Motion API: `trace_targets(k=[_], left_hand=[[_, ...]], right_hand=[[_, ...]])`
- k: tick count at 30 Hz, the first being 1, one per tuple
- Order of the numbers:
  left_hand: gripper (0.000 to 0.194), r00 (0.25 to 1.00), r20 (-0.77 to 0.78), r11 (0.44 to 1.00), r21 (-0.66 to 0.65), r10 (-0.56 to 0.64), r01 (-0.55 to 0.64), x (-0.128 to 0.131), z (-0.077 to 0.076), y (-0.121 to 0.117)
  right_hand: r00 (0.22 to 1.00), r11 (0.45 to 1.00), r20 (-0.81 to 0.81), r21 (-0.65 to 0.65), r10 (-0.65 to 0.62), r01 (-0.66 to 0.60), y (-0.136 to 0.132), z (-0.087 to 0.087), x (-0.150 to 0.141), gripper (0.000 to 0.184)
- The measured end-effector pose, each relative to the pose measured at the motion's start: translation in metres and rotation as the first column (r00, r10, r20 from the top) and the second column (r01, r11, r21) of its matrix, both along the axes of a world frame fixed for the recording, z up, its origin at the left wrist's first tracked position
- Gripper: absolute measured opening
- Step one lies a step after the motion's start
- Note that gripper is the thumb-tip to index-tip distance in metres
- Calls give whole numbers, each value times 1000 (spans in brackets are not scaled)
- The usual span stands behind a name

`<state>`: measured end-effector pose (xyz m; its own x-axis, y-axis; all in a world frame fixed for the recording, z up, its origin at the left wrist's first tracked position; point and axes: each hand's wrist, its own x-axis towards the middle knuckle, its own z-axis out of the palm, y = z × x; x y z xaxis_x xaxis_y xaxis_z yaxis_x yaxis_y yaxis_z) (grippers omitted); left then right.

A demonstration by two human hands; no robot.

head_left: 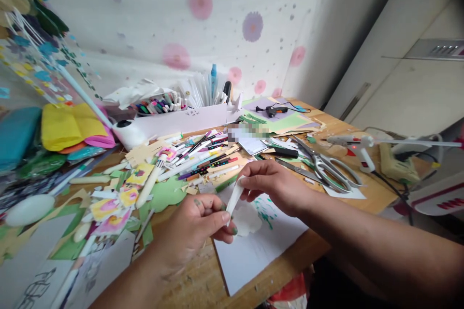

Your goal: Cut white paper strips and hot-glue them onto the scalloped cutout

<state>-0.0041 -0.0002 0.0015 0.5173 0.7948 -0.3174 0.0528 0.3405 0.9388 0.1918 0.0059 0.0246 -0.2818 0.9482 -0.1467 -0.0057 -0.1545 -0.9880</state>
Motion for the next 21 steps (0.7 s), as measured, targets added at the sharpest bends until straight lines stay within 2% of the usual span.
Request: trace_targets(k=[3, 8, 13, 18, 21], left_hand=[[16, 999, -34, 1000, 14, 8, -8, 1, 3, -2], [15, 996, -83, 999, 37, 38, -35, 4, 6, -5], [14, 994, -103, 1000, 19, 20, -18, 2, 5, -3], [18, 996, -83, 1000, 16, 19, -18, 0, 3, -1], [18, 997, -65, 999, 16, 37, -36, -1, 4, 0]], right_hand=[[999, 1000, -32, -2, 23, -23, 0, -1, -1, 27], [1000, 999, -1, 48, -25, 25, 3, -5, -4, 34], [1000, 996, 20, 87, 16, -17, 7, -4, -1, 28], [999, 990, -22, 139, 33, -30, 9, -3, 6, 12], [998, 989, -33, 144, 46, -41, 8, -1, 11, 14]])
